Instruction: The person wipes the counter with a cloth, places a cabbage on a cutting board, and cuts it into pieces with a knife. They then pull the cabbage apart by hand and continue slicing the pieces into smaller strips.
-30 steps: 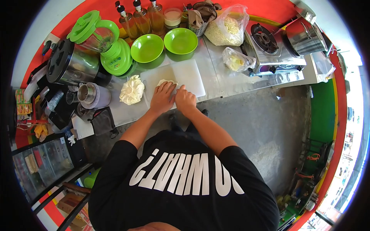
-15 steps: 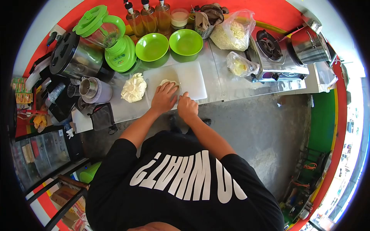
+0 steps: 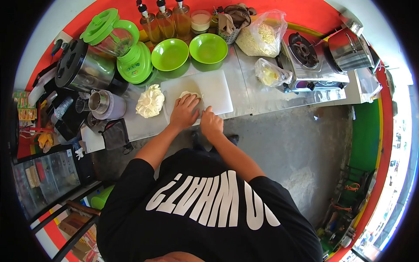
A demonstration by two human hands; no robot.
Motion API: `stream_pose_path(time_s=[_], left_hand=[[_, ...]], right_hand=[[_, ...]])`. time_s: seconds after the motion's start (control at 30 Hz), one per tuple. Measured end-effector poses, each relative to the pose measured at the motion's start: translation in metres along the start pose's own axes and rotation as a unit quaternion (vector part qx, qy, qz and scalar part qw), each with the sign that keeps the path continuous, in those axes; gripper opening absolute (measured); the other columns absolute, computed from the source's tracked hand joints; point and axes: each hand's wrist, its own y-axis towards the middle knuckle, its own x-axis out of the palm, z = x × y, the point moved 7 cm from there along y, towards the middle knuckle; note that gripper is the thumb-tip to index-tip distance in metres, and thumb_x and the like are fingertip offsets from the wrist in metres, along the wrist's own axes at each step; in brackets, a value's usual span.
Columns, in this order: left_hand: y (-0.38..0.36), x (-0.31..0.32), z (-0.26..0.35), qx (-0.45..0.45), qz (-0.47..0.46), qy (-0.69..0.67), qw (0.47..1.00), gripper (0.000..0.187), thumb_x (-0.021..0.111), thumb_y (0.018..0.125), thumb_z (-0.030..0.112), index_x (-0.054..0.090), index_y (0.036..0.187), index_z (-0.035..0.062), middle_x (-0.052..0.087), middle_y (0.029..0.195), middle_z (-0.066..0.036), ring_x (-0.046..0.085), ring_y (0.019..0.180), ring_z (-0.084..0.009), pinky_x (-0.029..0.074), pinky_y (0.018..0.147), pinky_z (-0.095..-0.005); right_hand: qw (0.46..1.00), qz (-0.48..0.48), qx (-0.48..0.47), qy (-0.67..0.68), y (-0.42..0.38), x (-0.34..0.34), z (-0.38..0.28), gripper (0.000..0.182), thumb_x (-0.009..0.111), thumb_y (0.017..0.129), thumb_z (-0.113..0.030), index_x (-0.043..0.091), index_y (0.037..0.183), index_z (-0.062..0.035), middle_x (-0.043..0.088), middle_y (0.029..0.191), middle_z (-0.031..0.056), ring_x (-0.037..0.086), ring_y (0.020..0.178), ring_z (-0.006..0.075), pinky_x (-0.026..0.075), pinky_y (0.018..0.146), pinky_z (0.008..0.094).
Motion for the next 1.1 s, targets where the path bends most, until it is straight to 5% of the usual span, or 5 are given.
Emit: stream_pose_path(time_s=[1.1], left_hand=[[0.001, -0.002, -0.001, -0.003, 0.008, -0.008, 1.000, 0.047, 0.068, 0.089, 0.027, 0.062, 0.131, 0.0081, 0.059, 0.139, -0.007, 0.049, 0.134, -0.0277, 0.038, 0.108, -0.0451]], right_hand=[[1.000, -0.010, 0.005, 0.011, 0.010, 0.001, -0.006, 0.035, 0.044, 0.109, -0.036, 0.048, 0.109, -0.0009, 0.073, 0.098, 0.0263, 0.072, 0.096, 0.0443, 0.056, 0.085, 0.0518]])
